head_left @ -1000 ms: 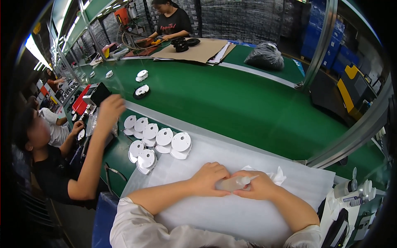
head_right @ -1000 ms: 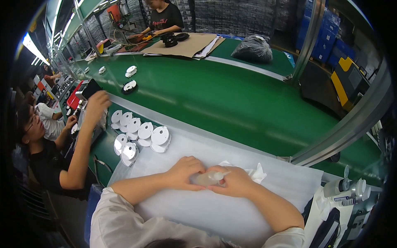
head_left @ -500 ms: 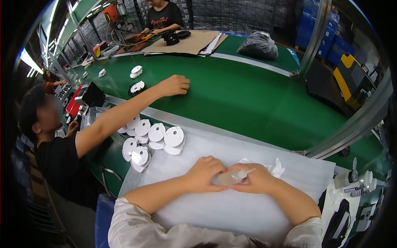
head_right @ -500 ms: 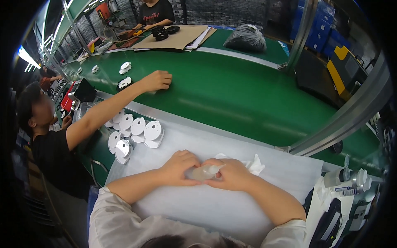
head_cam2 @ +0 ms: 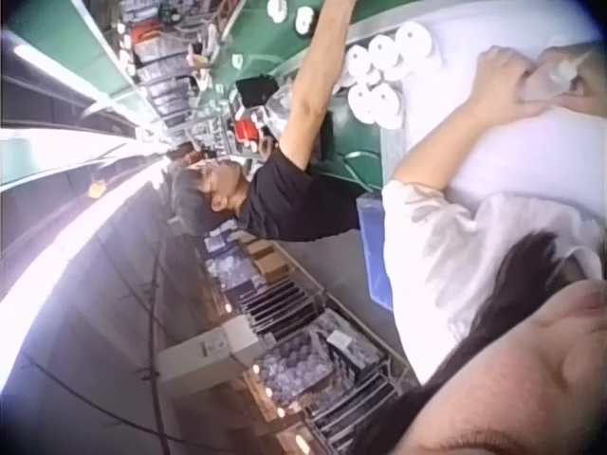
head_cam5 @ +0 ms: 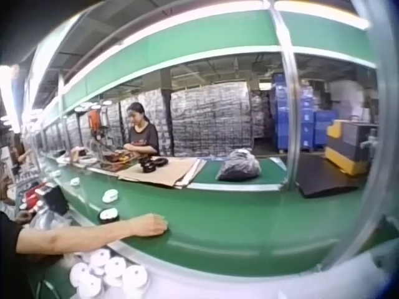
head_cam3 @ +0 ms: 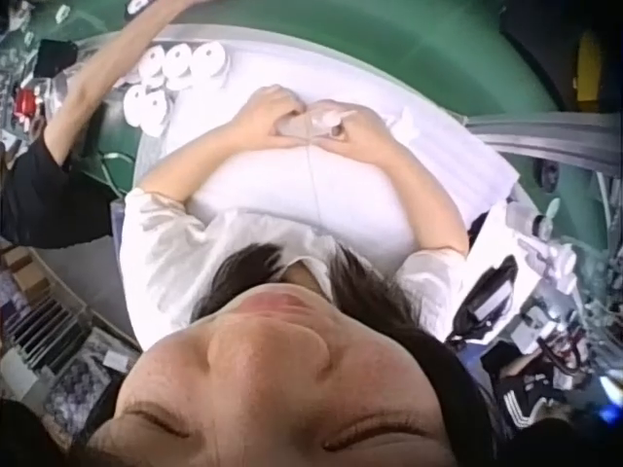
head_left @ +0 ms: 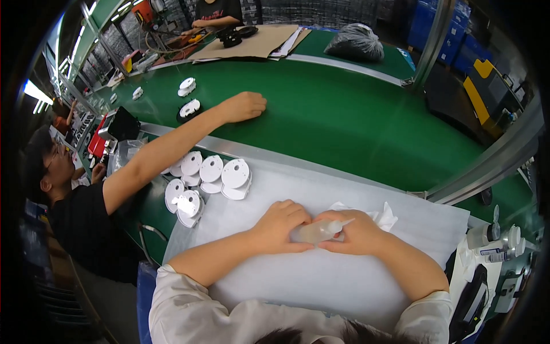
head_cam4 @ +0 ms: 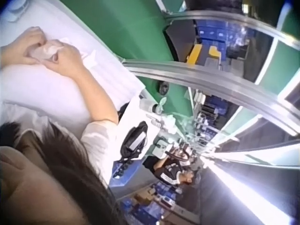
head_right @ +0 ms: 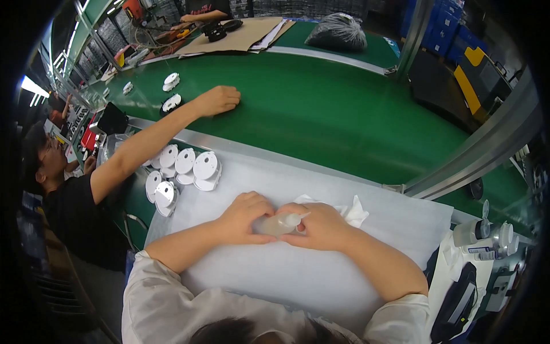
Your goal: The person assembles and cleans small white plastic electronic components at a factory station. The cleaning is performed with a cleaning cloth and solution from an applicator bottle.
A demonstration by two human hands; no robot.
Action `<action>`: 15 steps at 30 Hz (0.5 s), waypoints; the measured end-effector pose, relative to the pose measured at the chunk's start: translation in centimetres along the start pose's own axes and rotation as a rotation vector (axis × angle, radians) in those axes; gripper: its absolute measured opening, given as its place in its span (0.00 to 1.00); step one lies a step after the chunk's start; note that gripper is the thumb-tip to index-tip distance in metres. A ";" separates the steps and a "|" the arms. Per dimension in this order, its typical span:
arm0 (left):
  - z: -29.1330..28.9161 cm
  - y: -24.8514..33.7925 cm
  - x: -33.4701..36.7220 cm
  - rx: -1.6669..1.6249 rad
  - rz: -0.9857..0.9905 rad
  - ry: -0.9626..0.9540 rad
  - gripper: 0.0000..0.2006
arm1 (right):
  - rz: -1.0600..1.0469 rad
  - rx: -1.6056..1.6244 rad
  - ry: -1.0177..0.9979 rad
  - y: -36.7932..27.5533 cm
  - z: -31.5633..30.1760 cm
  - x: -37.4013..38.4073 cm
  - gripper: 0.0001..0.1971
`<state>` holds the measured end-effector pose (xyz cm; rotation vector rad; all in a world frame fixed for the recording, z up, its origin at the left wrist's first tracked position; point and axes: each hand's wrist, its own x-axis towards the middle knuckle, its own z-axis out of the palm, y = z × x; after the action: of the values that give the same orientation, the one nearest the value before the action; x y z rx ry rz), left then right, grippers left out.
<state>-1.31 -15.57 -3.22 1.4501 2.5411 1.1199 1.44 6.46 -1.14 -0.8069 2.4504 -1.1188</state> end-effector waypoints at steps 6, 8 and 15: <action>0.1 -0.2 -0.2 -0.023 0.002 -0.017 0.20 | 0.030 0.011 -0.010 -0.3 -0.1 0.0 0.18; 0.0 -0.2 -0.2 -0.021 0.012 -0.001 0.20 | -0.009 0.003 0.024 -0.2 0.0 0.0 0.17; 0.0 0.0 -0.2 -0.009 0.010 0.019 0.18 | -0.064 -0.008 0.058 0.0 0.2 -0.1 0.18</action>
<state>-1.19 -15.70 -3.34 1.4596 2.5406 1.1497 1.63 6.45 -1.27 -0.8723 2.4944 -1.1715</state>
